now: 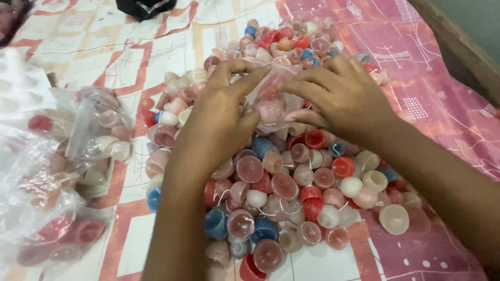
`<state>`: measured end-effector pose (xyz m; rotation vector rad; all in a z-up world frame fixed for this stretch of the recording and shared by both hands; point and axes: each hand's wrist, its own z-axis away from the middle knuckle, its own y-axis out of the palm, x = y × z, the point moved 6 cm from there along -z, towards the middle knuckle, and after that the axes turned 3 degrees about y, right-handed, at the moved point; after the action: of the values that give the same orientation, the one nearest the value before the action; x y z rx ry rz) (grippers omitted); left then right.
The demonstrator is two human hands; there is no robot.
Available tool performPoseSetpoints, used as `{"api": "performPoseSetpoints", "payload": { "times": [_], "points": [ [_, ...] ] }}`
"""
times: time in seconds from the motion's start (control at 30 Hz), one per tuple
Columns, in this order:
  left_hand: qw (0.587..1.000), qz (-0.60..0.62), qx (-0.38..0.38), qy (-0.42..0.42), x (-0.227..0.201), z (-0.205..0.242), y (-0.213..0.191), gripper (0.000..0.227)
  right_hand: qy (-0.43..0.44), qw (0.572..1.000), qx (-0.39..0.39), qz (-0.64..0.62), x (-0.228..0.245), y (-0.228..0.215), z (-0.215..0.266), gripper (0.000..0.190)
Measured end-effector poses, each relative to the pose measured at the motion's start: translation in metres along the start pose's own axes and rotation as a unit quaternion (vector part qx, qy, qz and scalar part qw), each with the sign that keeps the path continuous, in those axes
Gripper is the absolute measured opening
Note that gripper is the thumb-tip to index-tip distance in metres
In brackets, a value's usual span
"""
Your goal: The person sorts through a pile of small round colorful candles and places them into clear plastic bags by hand.
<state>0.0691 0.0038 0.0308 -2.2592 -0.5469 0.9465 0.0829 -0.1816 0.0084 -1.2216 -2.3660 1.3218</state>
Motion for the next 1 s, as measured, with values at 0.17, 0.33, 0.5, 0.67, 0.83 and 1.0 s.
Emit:
{"api": "performPoseSetpoints", "payload": {
  "times": [0.17,0.33,0.5,0.67,0.83,1.0],
  "points": [
    [0.999,-0.015,-0.017,-0.043,0.03,-0.018,-0.015,0.038,-0.101,0.992,-0.02,0.067,-0.041,-0.001,0.002,0.05],
    [0.996,-0.077,-0.003,0.04,0.014,-0.052,-0.045,0.026,-0.09,0.983,-0.053,0.154,-0.052,-0.047,-0.023,0.035],
    [0.965,-0.258,0.049,-0.003,0.002,-0.054,-0.061,0.024,-0.025,0.998,0.053,0.037,-0.087,-0.033,-0.04,0.039],
    [0.97,-0.172,0.012,0.172,0.003,-0.035,-0.056,0.033,0.044,0.988,0.145,-0.037,-0.111,-0.029,-0.024,0.042],
    [0.99,0.075,-0.057,0.104,0.006,-0.022,-0.039,0.038,0.235,0.967,0.012,-0.098,-0.062,-0.093,-0.007,0.044],
    [0.986,0.128,-0.109,0.022,0.006,-0.014,-0.014,0.033,0.218,0.95,-0.007,-0.223,-0.09,-0.065,0.011,0.032]
  ]
}}
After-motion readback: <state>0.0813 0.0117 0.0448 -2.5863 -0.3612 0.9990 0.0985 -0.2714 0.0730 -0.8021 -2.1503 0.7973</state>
